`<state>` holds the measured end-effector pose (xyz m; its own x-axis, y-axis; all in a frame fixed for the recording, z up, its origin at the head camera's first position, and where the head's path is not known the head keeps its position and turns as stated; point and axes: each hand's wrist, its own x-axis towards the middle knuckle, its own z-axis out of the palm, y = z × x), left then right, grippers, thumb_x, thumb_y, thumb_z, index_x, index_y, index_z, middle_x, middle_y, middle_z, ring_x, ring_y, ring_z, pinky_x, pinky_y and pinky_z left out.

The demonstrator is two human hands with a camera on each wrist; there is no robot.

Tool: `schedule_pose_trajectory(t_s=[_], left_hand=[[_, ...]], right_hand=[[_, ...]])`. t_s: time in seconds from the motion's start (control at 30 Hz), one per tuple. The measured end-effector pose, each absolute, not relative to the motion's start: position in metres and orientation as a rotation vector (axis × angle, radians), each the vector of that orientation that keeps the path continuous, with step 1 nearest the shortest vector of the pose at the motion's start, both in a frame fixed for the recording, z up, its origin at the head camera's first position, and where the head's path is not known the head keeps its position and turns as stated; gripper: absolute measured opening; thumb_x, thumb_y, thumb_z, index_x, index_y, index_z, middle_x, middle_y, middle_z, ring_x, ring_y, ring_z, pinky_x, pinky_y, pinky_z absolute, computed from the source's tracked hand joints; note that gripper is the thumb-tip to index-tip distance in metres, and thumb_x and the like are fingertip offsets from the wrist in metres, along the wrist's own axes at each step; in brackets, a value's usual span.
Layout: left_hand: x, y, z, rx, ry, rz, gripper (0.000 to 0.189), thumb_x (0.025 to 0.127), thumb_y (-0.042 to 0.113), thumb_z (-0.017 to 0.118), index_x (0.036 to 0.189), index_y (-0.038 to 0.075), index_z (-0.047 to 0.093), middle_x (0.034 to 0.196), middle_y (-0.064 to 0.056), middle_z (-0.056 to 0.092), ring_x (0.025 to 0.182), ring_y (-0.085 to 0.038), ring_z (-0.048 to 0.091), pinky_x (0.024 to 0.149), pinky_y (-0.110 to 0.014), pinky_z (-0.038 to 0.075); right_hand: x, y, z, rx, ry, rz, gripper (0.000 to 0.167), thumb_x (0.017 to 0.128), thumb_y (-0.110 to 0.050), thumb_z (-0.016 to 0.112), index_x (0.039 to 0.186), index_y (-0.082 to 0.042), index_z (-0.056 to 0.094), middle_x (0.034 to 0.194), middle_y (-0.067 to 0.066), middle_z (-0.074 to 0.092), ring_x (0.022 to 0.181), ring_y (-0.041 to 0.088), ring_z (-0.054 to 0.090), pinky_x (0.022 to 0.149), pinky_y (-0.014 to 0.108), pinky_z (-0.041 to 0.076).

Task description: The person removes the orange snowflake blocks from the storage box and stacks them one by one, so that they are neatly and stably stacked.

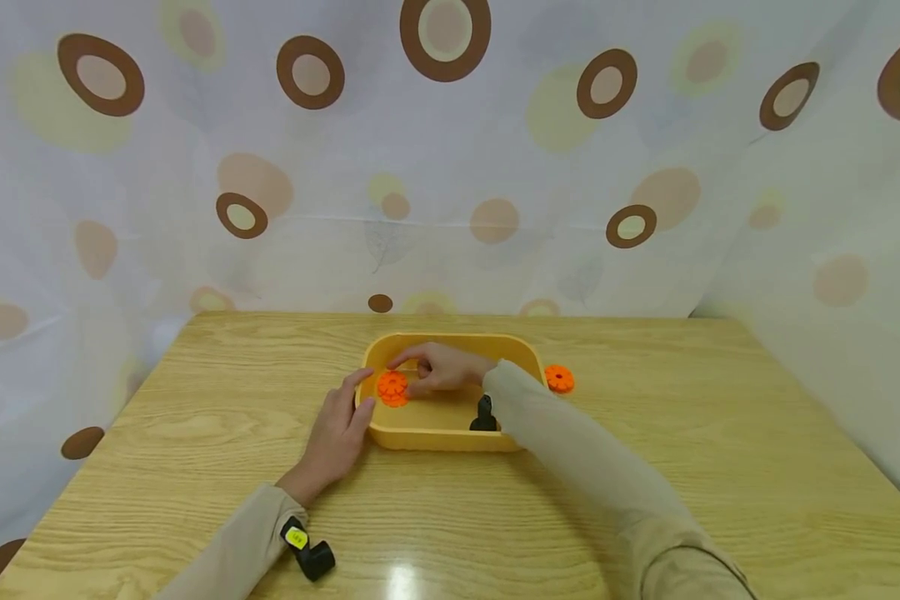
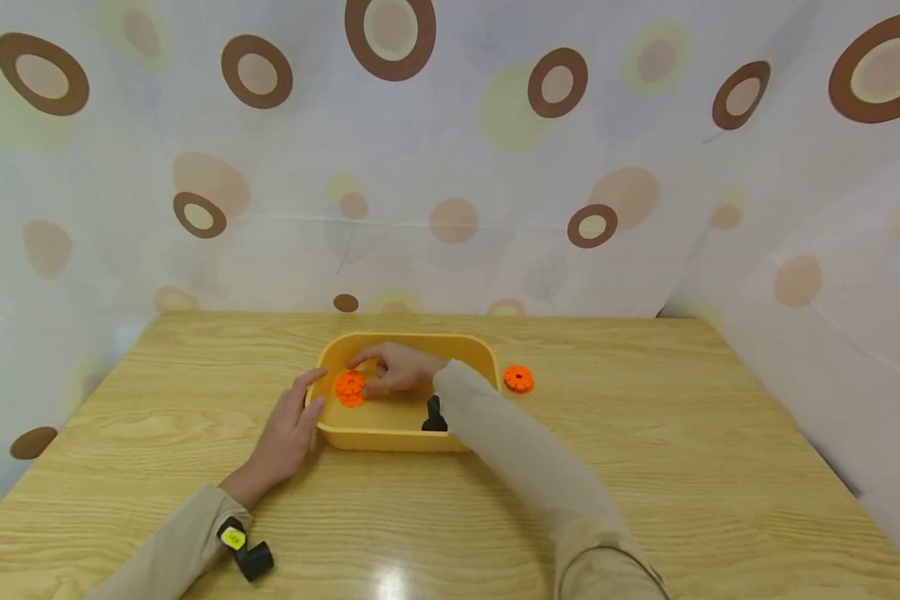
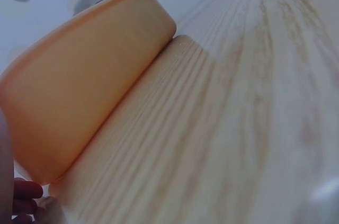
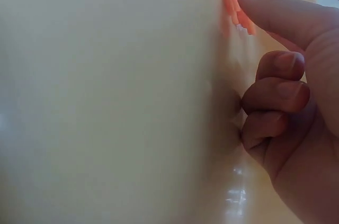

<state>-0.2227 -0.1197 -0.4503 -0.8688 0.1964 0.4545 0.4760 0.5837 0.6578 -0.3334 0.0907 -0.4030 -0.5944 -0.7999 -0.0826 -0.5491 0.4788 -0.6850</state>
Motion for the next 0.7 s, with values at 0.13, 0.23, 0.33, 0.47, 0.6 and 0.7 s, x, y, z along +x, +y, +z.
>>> schedule_pose_trajectory(t_s=[0.13, 0.23, 0.33, 0.47, 0.6, 0.7], left_hand=[[-0.2228, -0.1192, -0.4509, -0.544, -2.483, -1.177, 0.04, 0.099, 0.02, 0.046, 0.138, 0.008, 0.044, 0.087, -0.011, 0.051, 0.088, -0.027, 0.048, 0.077, -0.039, 0.038], [-0.2227, -0.1192, -0.4508, -0.548, -2.477, -1.181, 0.04, 0.099, 0.019, 0.046, 0.138, 0.008, 0.044, 0.089, -0.012, 0.052, 0.089, -0.028, 0.048, 0.078, -0.039, 0.038], [-0.2228, -0.1192, -0.4507, -0.558, -2.477, -1.179, 0.04, 0.099, 0.019, 0.046, 0.138, 0.007, 0.044, 0.084, -0.009, 0.05, 0.087, -0.027, 0.047, 0.076, -0.038, 0.037], [-0.2233, -0.1194, -0.4509, -0.568, -2.475, -1.171, 0.04, 0.099, 0.018, 0.046, 0.137, 0.006, 0.044, 0.078, -0.005, 0.045, 0.084, -0.025, 0.046, 0.074, -0.036, 0.035], [-0.2229, -0.1194, -0.4498, -0.563, -2.479, -1.177, 0.04, 0.099, 0.018, 0.047, 0.137, 0.006, 0.044, 0.077, -0.004, 0.044, 0.082, -0.024, 0.044, 0.073, -0.035, 0.035], [-0.2227, -0.1197, -0.4489, -0.565, -2.483, -1.181, 0.04, 0.099, 0.018, 0.047, 0.138, 0.006, 0.044, 0.078, -0.005, 0.044, 0.082, -0.024, 0.044, 0.073, -0.035, 0.034]], right_hand=[[-0.3355, 0.0907, -0.4058, -1.13, 2.342, -0.862, 0.048, 0.089, -0.015, 0.068, 0.134, -0.006, 0.055, 0.058, -0.004, 0.034, 0.05, 0.008, 0.03, 0.053, 0.019, 0.028], [-0.3351, 0.0897, -0.405, -1.136, 2.35, -0.847, 0.049, 0.088, -0.016, 0.069, 0.134, -0.006, 0.055, 0.058, -0.004, 0.035, 0.051, 0.008, 0.031, 0.053, 0.019, 0.028], [-0.3343, 0.0888, -0.4047, -1.146, 2.363, -0.826, 0.048, 0.088, -0.016, 0.069, 0.133, -0.005, 0.056, 0.059, -0.004, 0.036, 0.051, 0.007, 0.032, 0.053, 0.018, 0.028], [-0.3346, 0.0878, -0.4054, -1.159, 2.384, -0.8, 0.047, 0.089, -0.016, 0.069, 0.132, -0.005, 0.056, 0.059, -0.004, 0.036, 0.052, 0.007, 0.032, 0.054, 0.018, 0.029], [-0.3369, 0.0867, -0.4084, -1.16, 2.396, -0.801, 0.045, 0.088, -0.016, 0.07, 0.13, -0.005, 0.058, 0.06, -0.005, 0.037, 0.052, 0.007, 0.033, 0.054, 0.018, 0.029], [-0.3378, 0.0861, -0.41, -1.147, 2.393, -0.822, 0.044, 0.087, -0.015, 0.071, 0.127, -0.004, 0.059, 0.059, -0.005, 0.037, 0.051, 0.007, 0.033, 0.053, 0.018, 0.029]])
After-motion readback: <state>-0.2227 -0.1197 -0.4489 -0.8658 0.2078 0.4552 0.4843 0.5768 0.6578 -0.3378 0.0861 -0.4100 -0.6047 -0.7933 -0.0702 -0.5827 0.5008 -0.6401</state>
